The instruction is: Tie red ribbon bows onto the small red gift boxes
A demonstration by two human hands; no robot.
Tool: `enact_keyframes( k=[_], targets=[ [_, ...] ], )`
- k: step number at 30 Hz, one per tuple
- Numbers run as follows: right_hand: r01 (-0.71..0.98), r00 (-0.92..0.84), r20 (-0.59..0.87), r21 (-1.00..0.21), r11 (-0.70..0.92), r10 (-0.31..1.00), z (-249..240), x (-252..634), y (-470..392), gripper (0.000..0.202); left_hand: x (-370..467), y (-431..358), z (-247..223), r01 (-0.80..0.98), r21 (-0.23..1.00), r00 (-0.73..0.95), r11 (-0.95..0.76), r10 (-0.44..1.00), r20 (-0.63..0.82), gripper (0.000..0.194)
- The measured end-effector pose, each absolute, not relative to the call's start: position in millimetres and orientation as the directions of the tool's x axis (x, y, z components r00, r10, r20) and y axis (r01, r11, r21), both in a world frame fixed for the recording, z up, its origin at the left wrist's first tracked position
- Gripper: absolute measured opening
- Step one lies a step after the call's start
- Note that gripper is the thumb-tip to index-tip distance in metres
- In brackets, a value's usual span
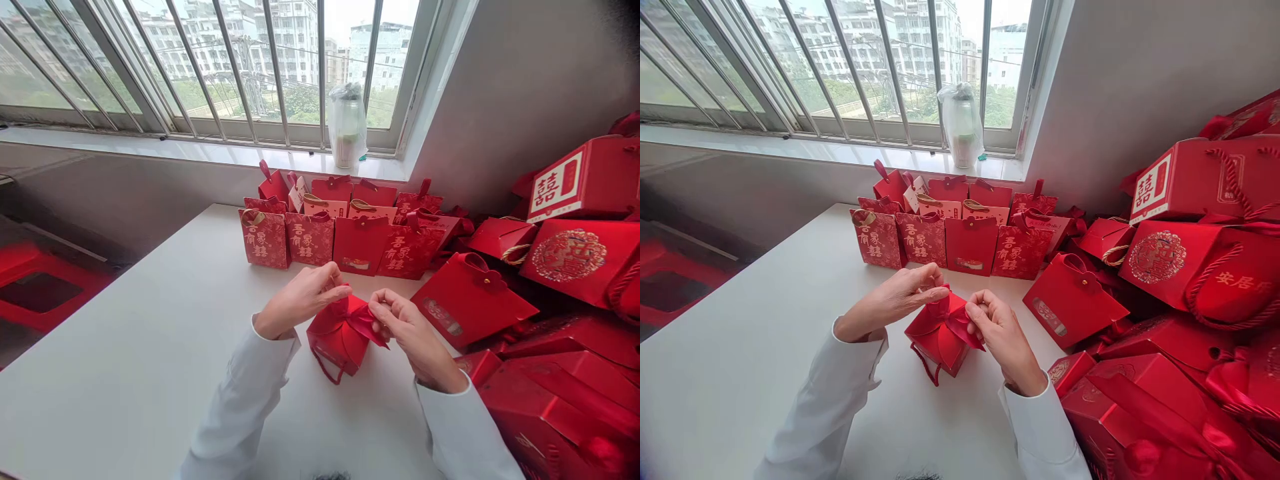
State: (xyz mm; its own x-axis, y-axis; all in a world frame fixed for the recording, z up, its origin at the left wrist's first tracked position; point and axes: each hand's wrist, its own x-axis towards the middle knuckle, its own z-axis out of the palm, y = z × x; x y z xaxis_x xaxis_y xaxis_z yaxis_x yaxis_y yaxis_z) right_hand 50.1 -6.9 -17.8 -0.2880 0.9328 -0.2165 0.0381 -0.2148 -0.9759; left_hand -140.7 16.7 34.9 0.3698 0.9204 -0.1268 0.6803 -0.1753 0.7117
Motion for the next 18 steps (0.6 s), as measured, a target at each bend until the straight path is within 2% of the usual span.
enact_keyframes(
  k=[3, 7, 12, 16, 18],
  targets=[
    [0.003, -0.283, -0.236, -0.969, -0.245, 0.929, -20, 49, -6, 0.034, -142, 11, 37, 0.728, 0.673, 0.359, -0.131, 0.909, -0.212, 0.023],
    [0.003, -0.275, -0.255, -0.964, -0.264, 0.927, -20, 49, -5, 0.035, -145, 2, 40, 0.844, 0.530, 0.291, -0.083, 0.901, -0.322, 0.021],
    [0.005, -0.276, -0.247, -0.967, -0.256, 0.929, -21, 50, -5, 0.034, -143, -10, 51, 0.923, 0.353, 0.260, -0.156, 0.927, -0.270, 0.013],
    [0.025, -0.262, -0.240, -0.970, -0.242, 0.935, -22, 50, -5, 0.033, -140, -20, 57, 0.942, 0.277, 0.273, -0.188, 0.912, -0.306, 0.027],
    [0.027, -0.261, -0.228, -0.973, -0.229, 0.938, -23, 49, -4, 0.033, -139, -25, 57, 0.940, 0.270, 0.276, -0.208, 0.929, -0.245, 0.027]
  ],
)
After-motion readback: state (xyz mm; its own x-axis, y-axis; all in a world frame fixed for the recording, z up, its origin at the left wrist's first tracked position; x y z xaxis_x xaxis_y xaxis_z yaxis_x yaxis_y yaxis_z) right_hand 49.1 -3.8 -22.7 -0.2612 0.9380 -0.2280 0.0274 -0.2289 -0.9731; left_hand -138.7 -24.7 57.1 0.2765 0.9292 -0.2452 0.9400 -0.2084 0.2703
